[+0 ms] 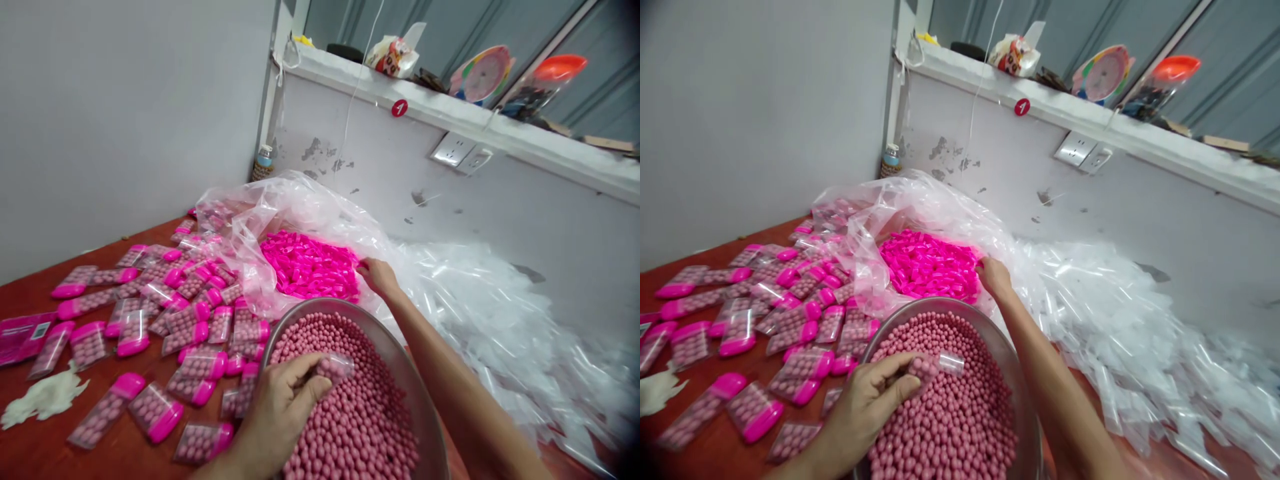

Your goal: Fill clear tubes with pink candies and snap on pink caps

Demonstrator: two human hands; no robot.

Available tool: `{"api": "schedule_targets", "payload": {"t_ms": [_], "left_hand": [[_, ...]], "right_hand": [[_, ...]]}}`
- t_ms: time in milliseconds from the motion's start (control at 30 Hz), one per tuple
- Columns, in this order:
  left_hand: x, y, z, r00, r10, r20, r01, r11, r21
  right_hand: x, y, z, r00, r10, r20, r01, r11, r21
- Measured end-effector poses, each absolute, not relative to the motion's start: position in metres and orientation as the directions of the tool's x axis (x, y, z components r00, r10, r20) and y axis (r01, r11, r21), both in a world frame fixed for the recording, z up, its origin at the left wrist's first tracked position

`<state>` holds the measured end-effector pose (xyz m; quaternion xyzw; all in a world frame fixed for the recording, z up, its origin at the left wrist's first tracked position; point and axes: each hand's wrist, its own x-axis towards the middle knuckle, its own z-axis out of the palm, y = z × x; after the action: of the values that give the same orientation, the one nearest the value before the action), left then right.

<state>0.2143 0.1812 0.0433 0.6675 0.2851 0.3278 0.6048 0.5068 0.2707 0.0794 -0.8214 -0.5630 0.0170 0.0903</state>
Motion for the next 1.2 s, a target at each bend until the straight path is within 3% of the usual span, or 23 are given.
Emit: {"api": "schedule_targets", "payload": {"t_ms": [133,200,267,467,767,967,1067,1200], "left_hand": [[0.215,0.18,0.048,0.587,0.796,0.145,0.011,-0.188,0.982],[0.216,0.179,0.049,0.573,0.803,0.165,0.028,-0.22,0.975],[0.217,0.178,0.049,0.573,0.8,0.177,0.03,-0.236,0.971],[0.215,0.172,0.043,0.596,0.762,0.253,0.029,-0.336,0.942],[0.213,0.163,0.033,0.637,0.645,0.422,0.101,-0.613,0.784],[0.212,0.165,0.025,0.725,0.497,0.477,0.128,-0.778,0.615],[0.212,0.166,0.03,0.784,0.463,0.414,0.109,-0.758,0.643],[0.212,0.166,0.04,0.813,0.486,0.32,0.023,-0.577,0.817]], "right_hand": [[0.46,0.206,0.098,0.18,0.975,0.129,0.915,-0.118,-0.387],[0.43,0.17,0.104,0.017,0.978,0.209,0.783,0.117,-0.611],[0.403,0.142,0.106,-0.106,0.962,0.25,0.715,0.249,-0.654],[0.375,0.112,0.098,-0.233,0.903,0.36,0.821,0.381,-0.426],[0.369,0.09,0.078,-0.232,0.895,0.38,0.847,0.378,-0.374],[0.38,0.092,0.078,-0.327,0.906,0.269,0.815,0.415,-0.405],[0.383,0.094,0.094,-0.388,0.901,0.195,0.819,0.434,-0.376],[0.373,0.099,0.124,-0.545,0.835,0.082,0.813,0.55,-0.194]]}}
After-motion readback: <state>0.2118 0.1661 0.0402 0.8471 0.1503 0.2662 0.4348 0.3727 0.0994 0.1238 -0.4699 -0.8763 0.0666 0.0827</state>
